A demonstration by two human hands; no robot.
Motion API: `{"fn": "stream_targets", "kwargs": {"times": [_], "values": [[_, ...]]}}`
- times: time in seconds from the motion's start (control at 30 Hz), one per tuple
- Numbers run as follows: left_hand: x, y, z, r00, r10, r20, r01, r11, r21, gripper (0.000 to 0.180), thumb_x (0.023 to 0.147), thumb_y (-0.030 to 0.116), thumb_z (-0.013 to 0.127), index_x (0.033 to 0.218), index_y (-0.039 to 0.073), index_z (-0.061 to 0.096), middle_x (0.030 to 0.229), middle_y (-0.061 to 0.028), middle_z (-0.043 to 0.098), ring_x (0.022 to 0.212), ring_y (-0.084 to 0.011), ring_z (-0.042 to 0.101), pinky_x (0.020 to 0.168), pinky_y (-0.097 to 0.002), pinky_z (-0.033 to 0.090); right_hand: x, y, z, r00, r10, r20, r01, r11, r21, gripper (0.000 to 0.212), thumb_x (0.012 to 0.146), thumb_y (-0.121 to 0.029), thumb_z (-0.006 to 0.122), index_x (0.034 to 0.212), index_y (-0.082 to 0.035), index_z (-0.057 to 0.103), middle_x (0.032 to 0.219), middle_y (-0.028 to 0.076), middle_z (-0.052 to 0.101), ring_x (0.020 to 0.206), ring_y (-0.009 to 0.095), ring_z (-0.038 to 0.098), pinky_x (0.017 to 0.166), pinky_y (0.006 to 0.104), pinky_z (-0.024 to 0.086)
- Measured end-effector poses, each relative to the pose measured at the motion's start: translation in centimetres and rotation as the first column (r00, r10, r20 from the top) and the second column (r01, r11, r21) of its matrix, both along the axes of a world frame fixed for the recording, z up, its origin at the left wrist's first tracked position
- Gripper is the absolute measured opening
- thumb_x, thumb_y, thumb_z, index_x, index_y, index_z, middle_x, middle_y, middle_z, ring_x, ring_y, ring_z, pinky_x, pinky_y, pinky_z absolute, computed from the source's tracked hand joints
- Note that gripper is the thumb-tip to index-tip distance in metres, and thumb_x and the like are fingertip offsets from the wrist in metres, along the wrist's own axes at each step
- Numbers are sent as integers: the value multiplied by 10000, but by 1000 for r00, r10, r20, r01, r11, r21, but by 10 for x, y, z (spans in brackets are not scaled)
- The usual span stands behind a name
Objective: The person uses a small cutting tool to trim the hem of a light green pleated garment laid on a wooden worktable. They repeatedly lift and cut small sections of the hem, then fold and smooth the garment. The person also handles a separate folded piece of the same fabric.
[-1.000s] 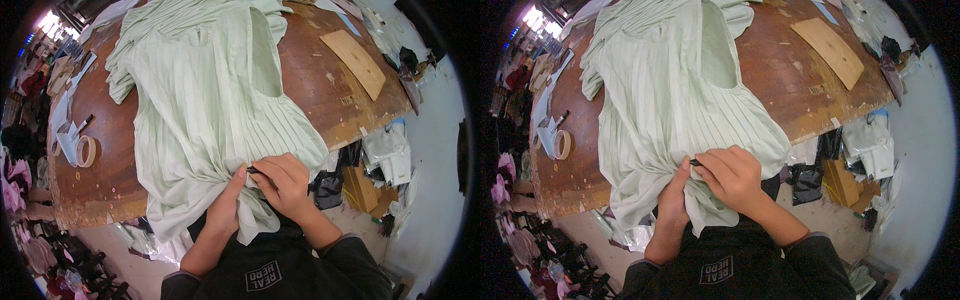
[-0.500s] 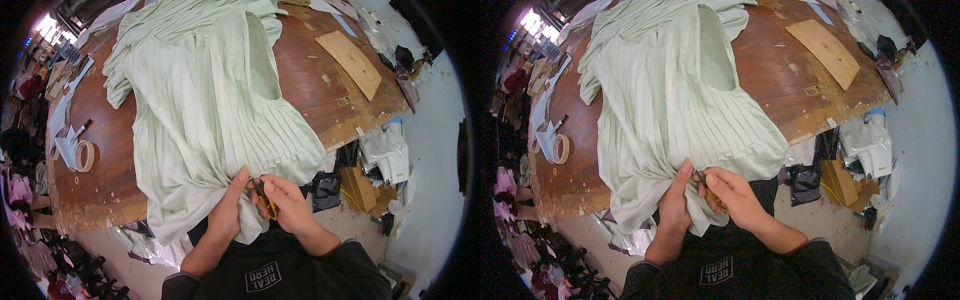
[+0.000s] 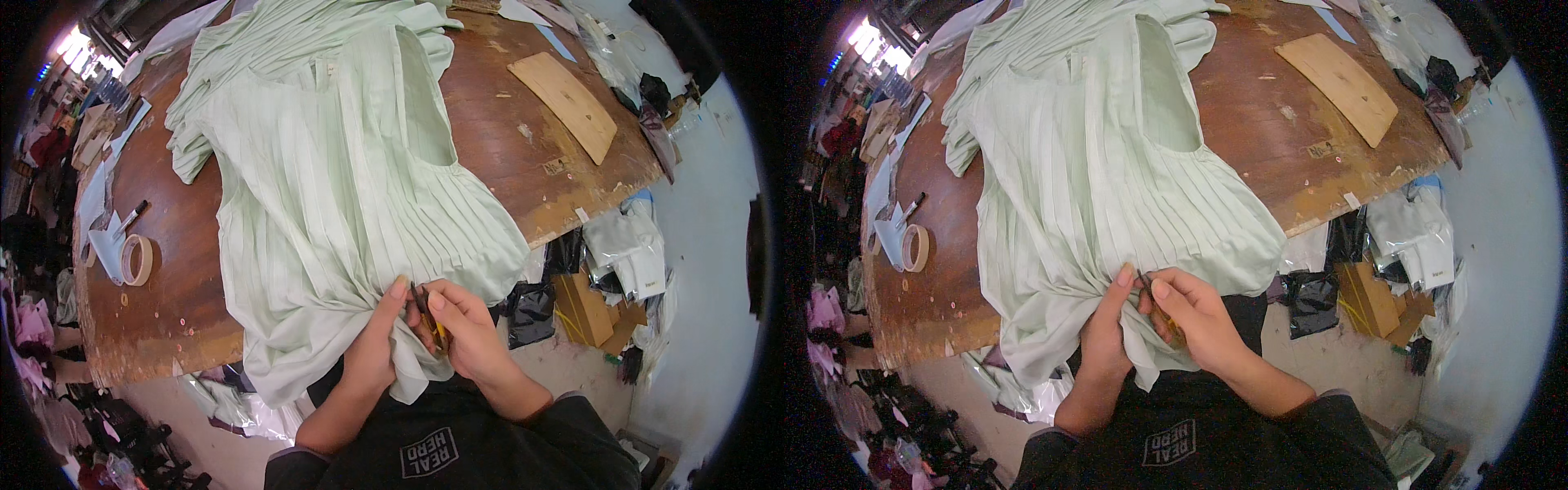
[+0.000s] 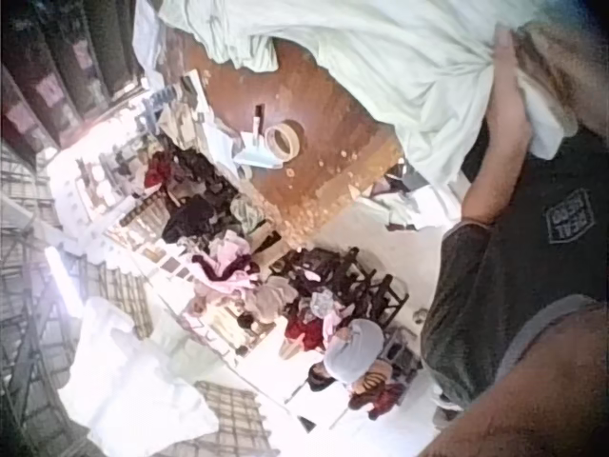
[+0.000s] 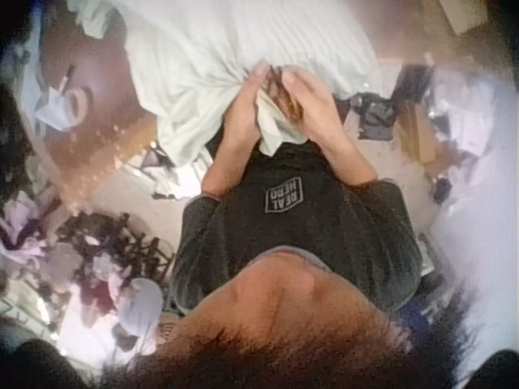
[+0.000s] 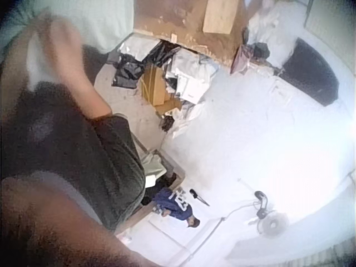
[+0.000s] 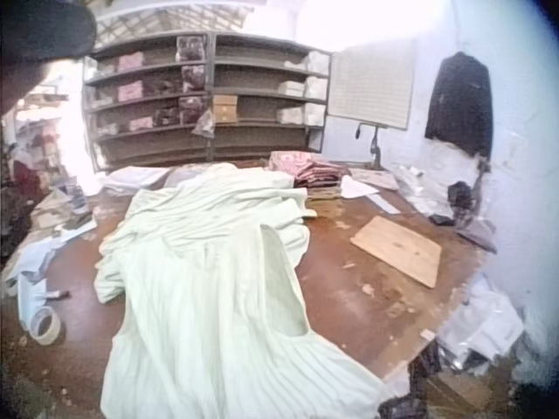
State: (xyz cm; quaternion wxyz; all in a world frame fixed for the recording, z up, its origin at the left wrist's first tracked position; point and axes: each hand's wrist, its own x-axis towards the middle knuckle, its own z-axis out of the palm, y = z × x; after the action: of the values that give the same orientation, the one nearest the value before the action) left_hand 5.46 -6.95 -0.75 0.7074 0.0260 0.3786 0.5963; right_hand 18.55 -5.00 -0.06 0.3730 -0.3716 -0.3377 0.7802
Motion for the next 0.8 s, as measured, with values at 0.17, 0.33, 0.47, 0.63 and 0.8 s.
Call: {"fn": "stream_targets", "kwargs": {"times": [0.17, 0.33, 0.47, 0.63, 0.8], "values": [[2, 2, 2, 999, 38, -14, -38, 999, -17, 369, 943, 180, 657, 1259, 22, 554, 1138, -60, 621, 992, -142, 604, 854, -286, 503, 15, 3, -14, 993, -54, 104, 30, 976, 216, 301, 991, -265, 558, 1164, -19, 575, 857, -13, 544, 649, 73, 456, 593, 198, 352], [5, 2, 8, 999, 36, 34, -36, 999, 5, 394, 955, 161, 638, 1306, 26, 523, 1211, -72, 598, 1099, -156, 577, 928, -308, 484, 9, 2, -20, 865, -297, 404, -60, 739, 671, 382, 919, -147, 644, 1259, 5, 560, 826, 26, 523, 687, 85, 447, 598, 249, 370], [7, 1, 3, 995, 32, 90, -32, 999, -3, 386, 963, 176, 630, 1305, 29, 527, 1203, -69, 604, 1094, -158, 581, 923, -302, 484, 8, 18, -24, 833, -293, 469, -199, 633, 748, 448, 917, -181, 632, 1305, 15, 527, 831, 53, 544, 692, 115, 467, 599, 260, 386], [8, 0, -3, 995, 51, 82, -48, 998, -43, 344, 966, 194, 627, 1263, 36, 551, 1143, -56, 623, 1010, -151, 601, 864, -300, 500, 13, -3, -15, 956, -190, 224, 57, 868, 494, 408, 1015, -317, 474, 1258, 9, 504, 842, 40, 555, 665, 92, 427, 580, 243, 365], [8, -1, -4, 998, 32, 61, -31, 999, -18, 311, 952, 203, 650, 1212, 47, 582, 1095, -46, 628, 955, -135, 601, 816, -286, 500, 16, -5, 12, 986, 63, 157, -88, 983, 162, 328, 1047, -304, 425, 1118, -1, 531, 829, 59, 574, 614, 64, 410, 528, 215, 337]]}}
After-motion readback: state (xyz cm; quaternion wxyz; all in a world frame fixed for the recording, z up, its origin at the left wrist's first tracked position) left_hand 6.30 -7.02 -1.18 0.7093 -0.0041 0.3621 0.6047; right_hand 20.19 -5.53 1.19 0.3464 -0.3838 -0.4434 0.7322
